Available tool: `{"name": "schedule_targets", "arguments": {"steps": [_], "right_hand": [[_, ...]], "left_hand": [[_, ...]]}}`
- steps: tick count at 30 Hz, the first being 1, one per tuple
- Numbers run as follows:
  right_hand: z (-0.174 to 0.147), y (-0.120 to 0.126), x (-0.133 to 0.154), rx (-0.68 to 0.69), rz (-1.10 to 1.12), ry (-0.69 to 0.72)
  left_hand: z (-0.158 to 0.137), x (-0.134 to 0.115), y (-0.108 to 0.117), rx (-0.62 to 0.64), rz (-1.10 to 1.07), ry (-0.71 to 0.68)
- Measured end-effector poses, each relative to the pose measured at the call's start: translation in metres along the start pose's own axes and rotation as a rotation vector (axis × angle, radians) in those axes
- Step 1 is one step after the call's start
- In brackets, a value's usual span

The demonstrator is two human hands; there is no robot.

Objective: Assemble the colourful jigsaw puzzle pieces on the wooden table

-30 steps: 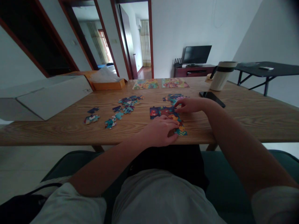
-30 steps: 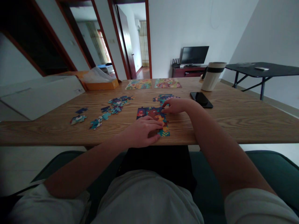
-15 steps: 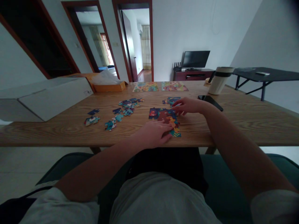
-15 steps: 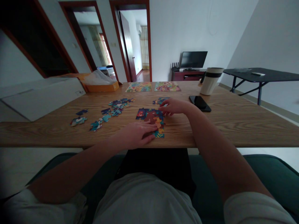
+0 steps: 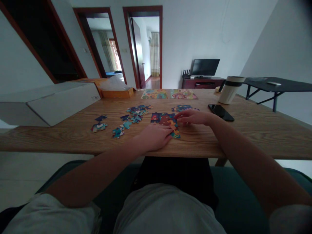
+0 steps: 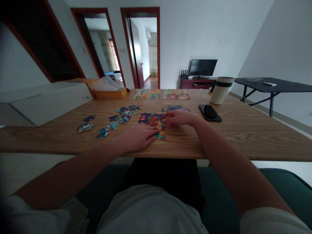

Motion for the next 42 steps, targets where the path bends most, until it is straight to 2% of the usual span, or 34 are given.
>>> {"name": "schedule_targets", "arguments": {"steps": [8, 11, 12, 14, 17, 19, 22, 24, 28, 42], "right_hand": [[0.002, -0.003, 0.005, 0.023, -0.141, 0.005], [0.002, -0.001, 0.003, -0.041, -0.276, -0.021], [0.003, 0.0, 0.002, -0.073, -0.332, -0.034], [0.003, 0.002, 0.001, -0.129, -0.42, -0.067], [0.004, 0.002, -0.001, -0.164, -0.482, -0.1], [0.004, 0.001, -0.001, -0.168, -0.502, -0.102], [0.004, 0.001, -0.002, -0.159, -0.499, -0.096], [0.004, 0.0, -0.002, -0.156, -0.489, -0.091], [0.004, 0.0, -0.003, -0.154, -0.489, -0.082], [0.005, -0.001, 0.0, -0.079, -0.468, -0.018]], "left_hand": [[-0.007, -0.001, 0.002, 0.05, 0.008, -0.025], [-0.018, 0.008, 0.015, 0.177, -0.081, -0.103], [-0.02, 0.019, 0.021, 0.243, -0.125, -0.122], [-0.02, 0.054, 0.035, 0.319, -0.207, -0.04], [-0.014, 0.13, 0.049, 0.18, -0.206, 0.3], [-0.012, 0.176, 0.044, 0.148, -0.184, 0.54], [-0.014, 0.216, 0.02, 0.094, -0.19, 0.707], [-0.016, 0.223, 0.002, 0.119, -0.222, 0.73], [-0.013, 0.217, -0.019, 0.182, -0.268, 0.636], [-0.008, 0.22, -0.018, 0.132, -0.174, 0.616]]}}
Point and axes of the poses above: each hand's wrist, its own z-axis towards the middle knuckle, its own y-axis out of the back of the hand, x = y × z, the point moved 2 cm from there along z, towards the middle knuckle, and after that the axes turned 10 degrees about x, right-handed, at the moved point
